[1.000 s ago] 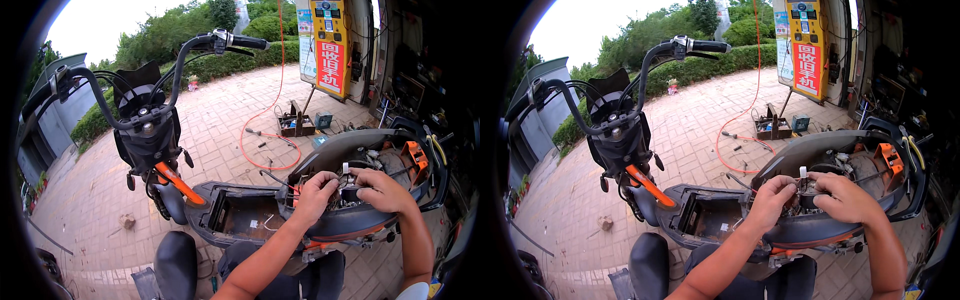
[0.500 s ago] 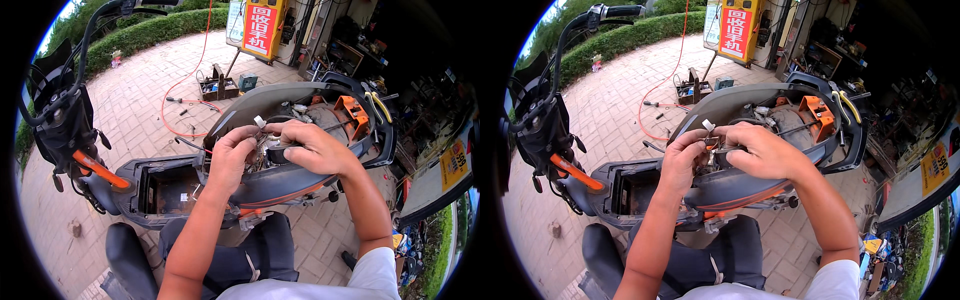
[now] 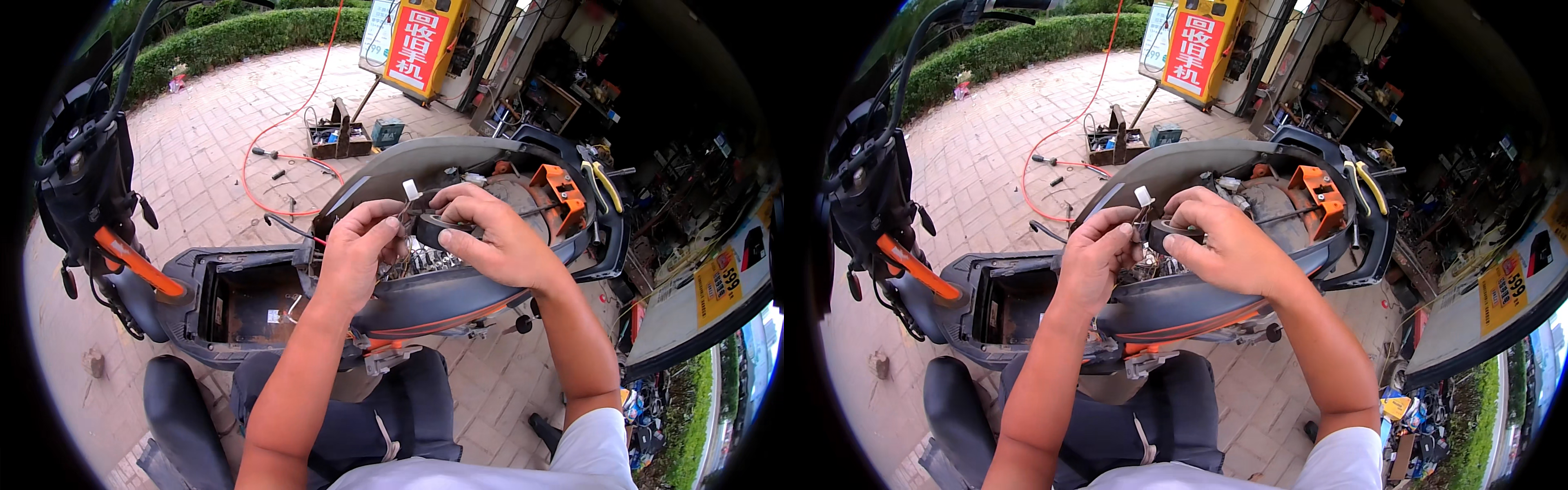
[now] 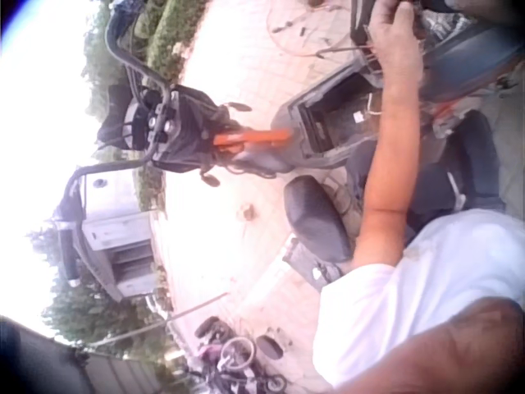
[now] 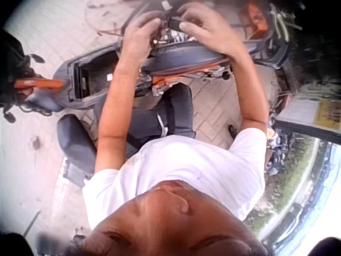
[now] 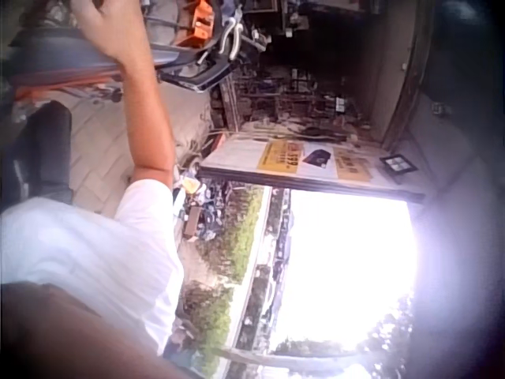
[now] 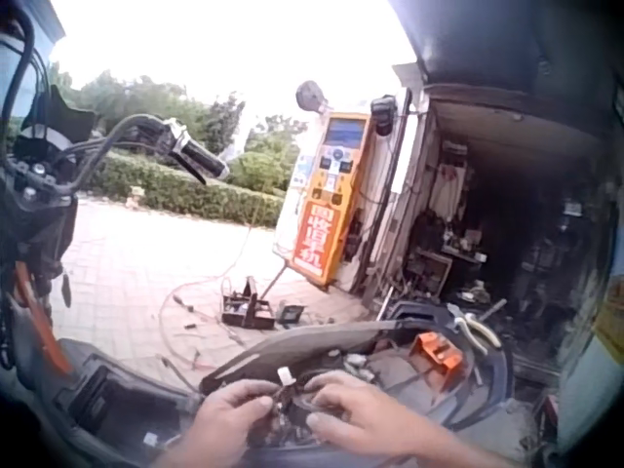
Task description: The person repairs the electrical wiring of a scooter by stripping wire ends, twisting them together, and securing the connections with electrical tape. They handle various colored wires and connectors within the scooter's exposed frame.
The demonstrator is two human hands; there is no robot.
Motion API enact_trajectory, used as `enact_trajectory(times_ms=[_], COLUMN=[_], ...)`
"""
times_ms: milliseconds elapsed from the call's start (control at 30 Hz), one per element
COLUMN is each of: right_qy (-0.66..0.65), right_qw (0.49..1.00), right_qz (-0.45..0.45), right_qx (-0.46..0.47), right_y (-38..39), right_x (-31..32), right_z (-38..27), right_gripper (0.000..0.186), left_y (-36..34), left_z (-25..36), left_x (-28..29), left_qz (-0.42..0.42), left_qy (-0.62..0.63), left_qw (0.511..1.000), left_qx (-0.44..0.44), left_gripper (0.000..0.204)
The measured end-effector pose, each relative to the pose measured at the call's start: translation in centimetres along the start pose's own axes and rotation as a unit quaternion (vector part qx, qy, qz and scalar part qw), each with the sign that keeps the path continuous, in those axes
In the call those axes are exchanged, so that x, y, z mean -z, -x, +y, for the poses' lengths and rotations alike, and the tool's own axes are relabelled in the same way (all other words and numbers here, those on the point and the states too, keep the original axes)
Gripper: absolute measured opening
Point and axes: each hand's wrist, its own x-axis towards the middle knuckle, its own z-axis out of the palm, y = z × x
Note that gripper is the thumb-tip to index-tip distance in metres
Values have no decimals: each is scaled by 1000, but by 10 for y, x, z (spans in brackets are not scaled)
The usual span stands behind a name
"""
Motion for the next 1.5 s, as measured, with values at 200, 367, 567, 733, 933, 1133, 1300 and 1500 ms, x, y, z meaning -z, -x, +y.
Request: enact_trajectory(times_ms=[200, 367, 567, 733, 933, 1133, 1300, 1500], right_qy=[1, -20, -38, -26, 0, 14, 11, -8], right_qw=[999, 999, 997, 999, 999, 999, 999, 999], right_qz=[29, 21, 17, 34, 38, 43, 45, 49], right_qx=[-35, -39, -64, -23, 5, 14, 6, -6], right_y=[2, 0, -1, -1, -1, -1, -1, -2], right_x=[-3, -3, -1, 0, 0, -1, -1, 0], right_z=[2, 3, -9, -6, -5, -4, -2, -3], right_gripper=[26, 26, 25, 23, 24, 26, 28, 27], left_y=[1, 3, 2, 3, 6, 7, 7, 4], left_z=[1, 5, 6, 2, 3, 5, 5, 5], left_x=[-2, -3, -2, -3, -8, -10, -8, -4], left_qz=[12, -11, -9, 7, 10, 15, 1, -18], left_qy=[-14, -31, -37, -48, -54, -40, -42, -50], left_qw=[1000, 999, 999, 998, 998, 999, 999, 999], left_qx=[17, 5, 9, -26, -44, -34, -20, -14], left_gripper=[15, 19, 18, 15, 15, 25, 26, 23])
